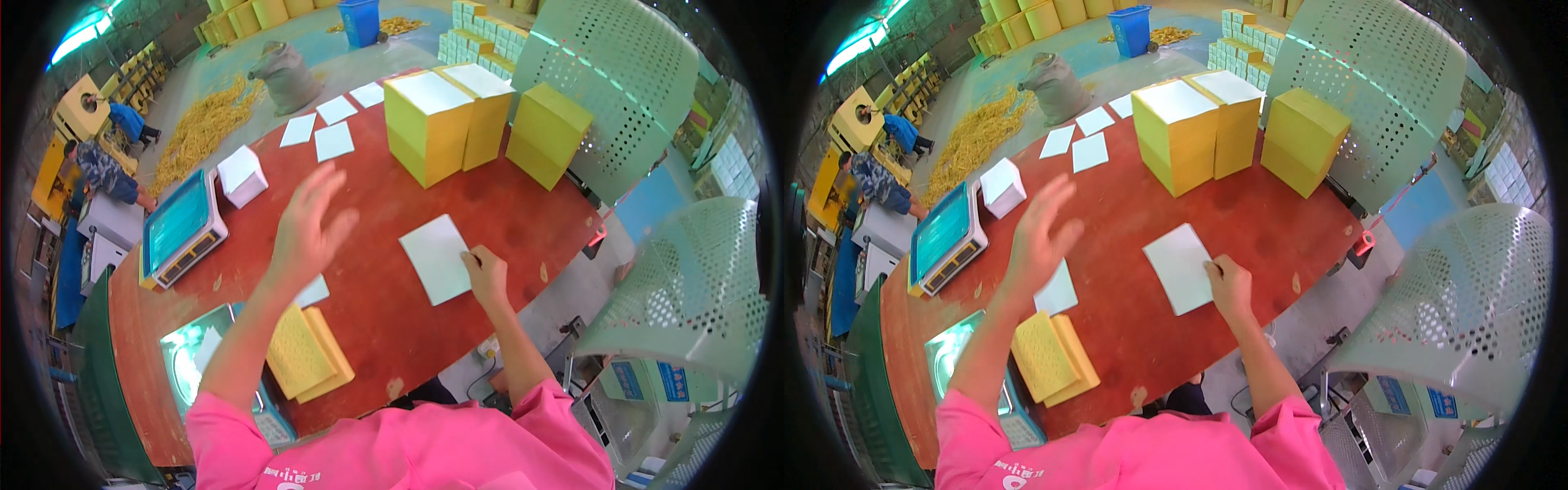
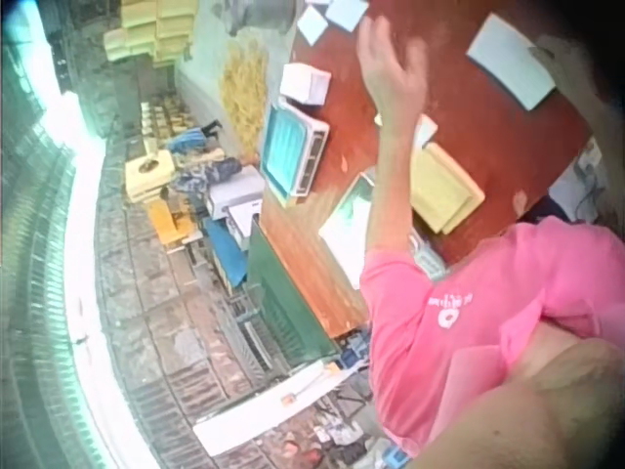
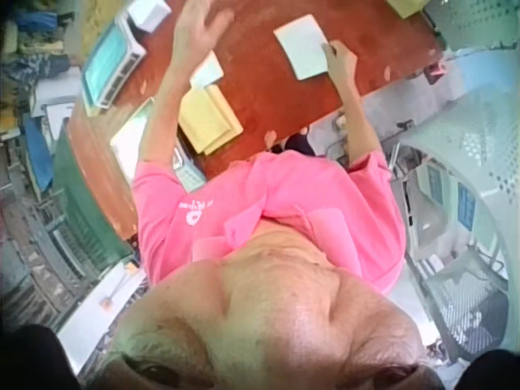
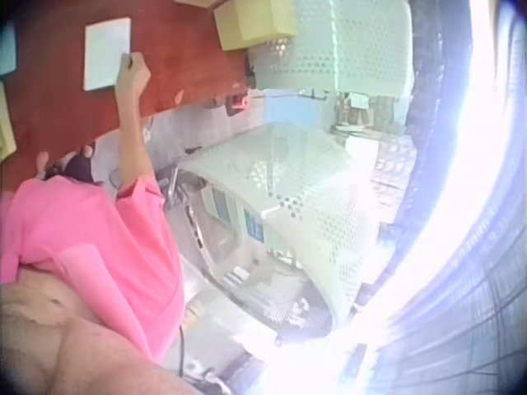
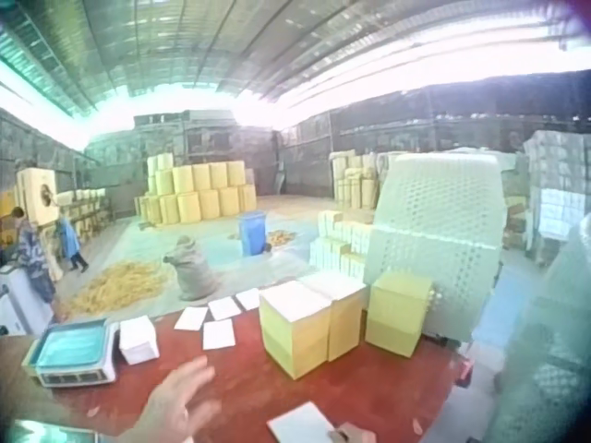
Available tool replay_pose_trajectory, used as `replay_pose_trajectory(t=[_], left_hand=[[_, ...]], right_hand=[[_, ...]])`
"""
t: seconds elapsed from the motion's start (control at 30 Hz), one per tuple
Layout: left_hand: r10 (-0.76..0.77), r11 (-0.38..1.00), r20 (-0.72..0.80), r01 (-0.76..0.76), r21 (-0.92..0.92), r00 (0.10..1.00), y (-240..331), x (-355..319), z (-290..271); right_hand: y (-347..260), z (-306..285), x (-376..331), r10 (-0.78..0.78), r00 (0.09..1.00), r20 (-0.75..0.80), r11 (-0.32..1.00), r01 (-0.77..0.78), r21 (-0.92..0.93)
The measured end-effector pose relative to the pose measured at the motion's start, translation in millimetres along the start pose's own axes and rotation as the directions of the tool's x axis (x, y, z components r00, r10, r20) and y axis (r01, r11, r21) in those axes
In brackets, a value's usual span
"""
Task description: Weighing stacks of yellow paper, aligning them, and using a semi-automatic banding machine to apply a red plastic band for packaging.
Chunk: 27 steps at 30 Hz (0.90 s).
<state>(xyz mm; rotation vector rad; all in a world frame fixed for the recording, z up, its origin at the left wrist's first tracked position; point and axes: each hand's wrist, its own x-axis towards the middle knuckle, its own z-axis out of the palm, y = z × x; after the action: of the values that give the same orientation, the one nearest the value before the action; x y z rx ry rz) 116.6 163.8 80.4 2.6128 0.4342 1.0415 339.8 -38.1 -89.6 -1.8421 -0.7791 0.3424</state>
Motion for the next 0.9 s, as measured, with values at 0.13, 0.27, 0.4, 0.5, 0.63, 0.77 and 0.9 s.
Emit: replay_pose_trajectory(t=[0.13,0.27,0.4,0.5,0.63,0.77,0.9], left_hand=[[-0.101,0.995,-0.069,0.102,0.012,0.992,-54,140,66],[-0.186,0.933,-0.048,0.192,0.304,0.981,-75,261,132],[-0.507,0.785,0.158,0.378,0.490,0.847,-95,299,203],[-0.534,0.787,0.322,0.321,0.526,0.782,-145,291,218],[-0.551,0.820,0.434,0.364,0.442,0.713,-126,278,221],[-0.452,0.880,0.467,0.297,0.369,0.760,-87,240,210],[-0.343,0.939,0.581,0.265,0.218,0.738,-14,178,191]], right_hand=[[44,-14,19,-0.181,0.983,-0.038,0.921,0.156,-0.357],[42,-14,17,-0.305,0.950,-0.073,0.925,0.277,-0.260],[49,-16,26,-0.195,0.972,-0.130,0.980,0.186,-0.078],[41,-16,31,-0.181,0.972,-0.149,0.983,0.182,-0.009],[51,-28,30,-0.008,0.990,-0.140,0.979,0.036,0.202],[57,-41,24,0.221,0.974,-0.039,0.698,-0.130,0.704],[51,-66,-10,0.448,0.894,0.018,0.323,-0.180,0.929]])
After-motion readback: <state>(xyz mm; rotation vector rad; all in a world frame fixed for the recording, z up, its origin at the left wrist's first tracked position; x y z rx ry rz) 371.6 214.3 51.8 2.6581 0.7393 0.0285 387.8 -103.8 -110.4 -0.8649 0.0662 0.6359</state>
